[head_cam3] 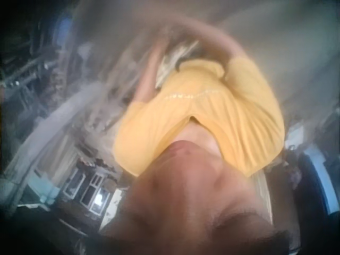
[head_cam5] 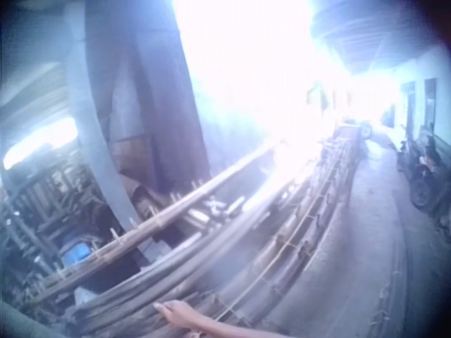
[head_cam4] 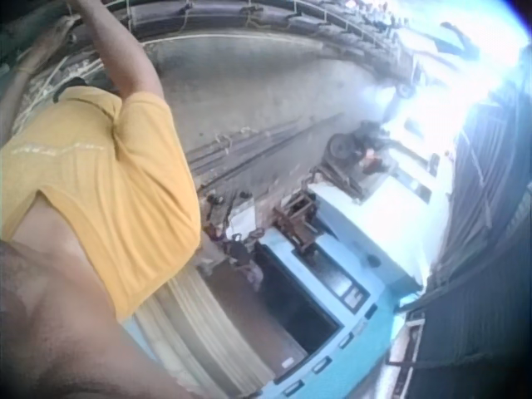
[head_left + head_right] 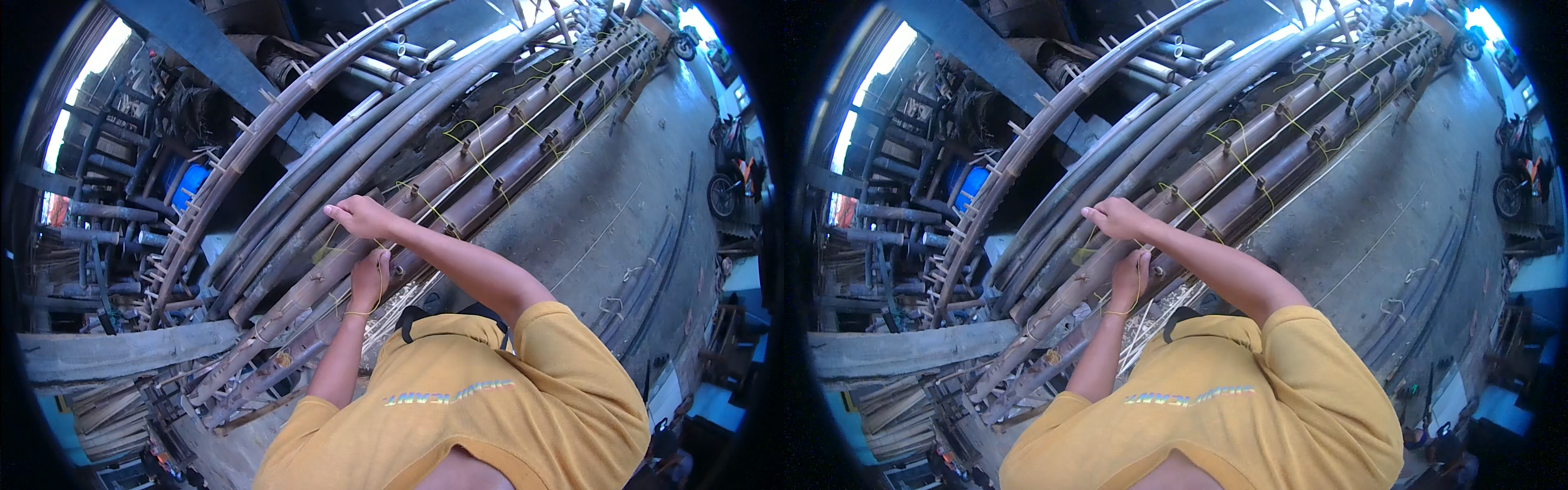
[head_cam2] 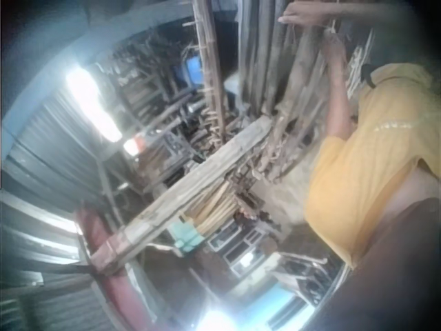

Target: The person weaves thin bamboo strips through a curved bamboo frame using yellow string to secure the weave. They repeatedly tie knots and adjust the strips along the frame, then lift the completed woven section to inspect it.

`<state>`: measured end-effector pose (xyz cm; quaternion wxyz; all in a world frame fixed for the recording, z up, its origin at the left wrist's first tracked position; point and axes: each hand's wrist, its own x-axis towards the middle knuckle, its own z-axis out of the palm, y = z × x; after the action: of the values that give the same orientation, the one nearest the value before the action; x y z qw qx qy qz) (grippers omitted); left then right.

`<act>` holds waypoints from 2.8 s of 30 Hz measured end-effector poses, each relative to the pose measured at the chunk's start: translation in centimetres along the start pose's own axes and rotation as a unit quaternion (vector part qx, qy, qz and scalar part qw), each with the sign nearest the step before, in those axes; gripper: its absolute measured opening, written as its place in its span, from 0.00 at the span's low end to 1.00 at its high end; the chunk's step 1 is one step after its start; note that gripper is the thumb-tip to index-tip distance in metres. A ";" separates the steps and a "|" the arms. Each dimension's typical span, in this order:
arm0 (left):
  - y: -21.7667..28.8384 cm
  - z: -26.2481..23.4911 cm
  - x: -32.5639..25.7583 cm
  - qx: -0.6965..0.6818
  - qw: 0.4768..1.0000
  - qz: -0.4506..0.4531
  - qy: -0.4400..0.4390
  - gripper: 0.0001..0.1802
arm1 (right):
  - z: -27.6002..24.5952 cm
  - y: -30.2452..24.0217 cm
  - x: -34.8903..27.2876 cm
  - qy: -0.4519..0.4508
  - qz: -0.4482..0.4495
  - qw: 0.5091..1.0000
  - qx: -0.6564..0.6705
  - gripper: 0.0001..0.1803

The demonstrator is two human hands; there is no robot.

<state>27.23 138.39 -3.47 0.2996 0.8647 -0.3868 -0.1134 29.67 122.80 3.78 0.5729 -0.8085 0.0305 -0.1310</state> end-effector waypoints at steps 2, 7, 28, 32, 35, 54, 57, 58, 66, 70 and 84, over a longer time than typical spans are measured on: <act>-0.5 -0.6 -0.4 -0.031 1.000 0.001 0.002 0.15 | 0.3 -1.6 -0.5 0.033 0.034 0.989 0.142 0.33; 0.9 -2.0 0.2 -0.070 0.996 -0.043 -0.028 0.16 | -2.4 -3.5 -13.6 -0.266 -0.001 0.948 0.176 0.29; -0.7 -1.0 17.9 0.212 0.973 -0.032 -0.087 0.35 | -12.8 13.5 -29.6 0.331 0.296 0.637 0.630 0.25; 17.5 4.8 18.3 0.090 0.990 0.088 0.057 0.22 | -17.6 23.3 -38.4 0.418 0.379 0.611 0.555 0.25; 28.2 14.1 17.5 -0.006 0.981 0.193 0.029 0.15 | -21.0 28.0 -45.6 0.434 0.444 0.636 0.458 0.23; 24.7 63.3 4.7 0.362 0.816 0.140 -0.429 0.44 | -21.8 88.7 -79.4 0.414 0.799 0.428 0.090 0.20; 19.2 63.4 5.9 0.363 0.795 0.171 -0.455 0.51 | -20.5 91.0 -79.4 0.410 0.806 0.426 0.002 0.15; 18.5 63.9 6.3 0.358 0.786 0.190 -0.467 0.52 | -18.2 92.5 -80.9 0.414 0.807 0.419 -0.037 0.14; 29.1 62.3 6.5 0.405 0.750 0.058 -0.520 0.50 | -35.8 70.7 -74.2 0.811 0.464 0.355 -0.028 0.09; 23.9 60.7 5.5 0.311 0.793 0.129 -0.508 0.46 | -49.2 55.1 -71.9 0.840 0.366 0.380 -0.129 0.10; 53.9 45.2 25.1 -0.212 0.933 0.157 -0.245 0.24 | -76.7 16.6 -31.0 0.588 -0.063 0.714 0.374 0.18</act>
<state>-7.52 72.35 -5.85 0.3861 0.6547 -0.5457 -0.3530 -17.46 52.85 6.47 0.6852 -0.2883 0.2593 -0.6166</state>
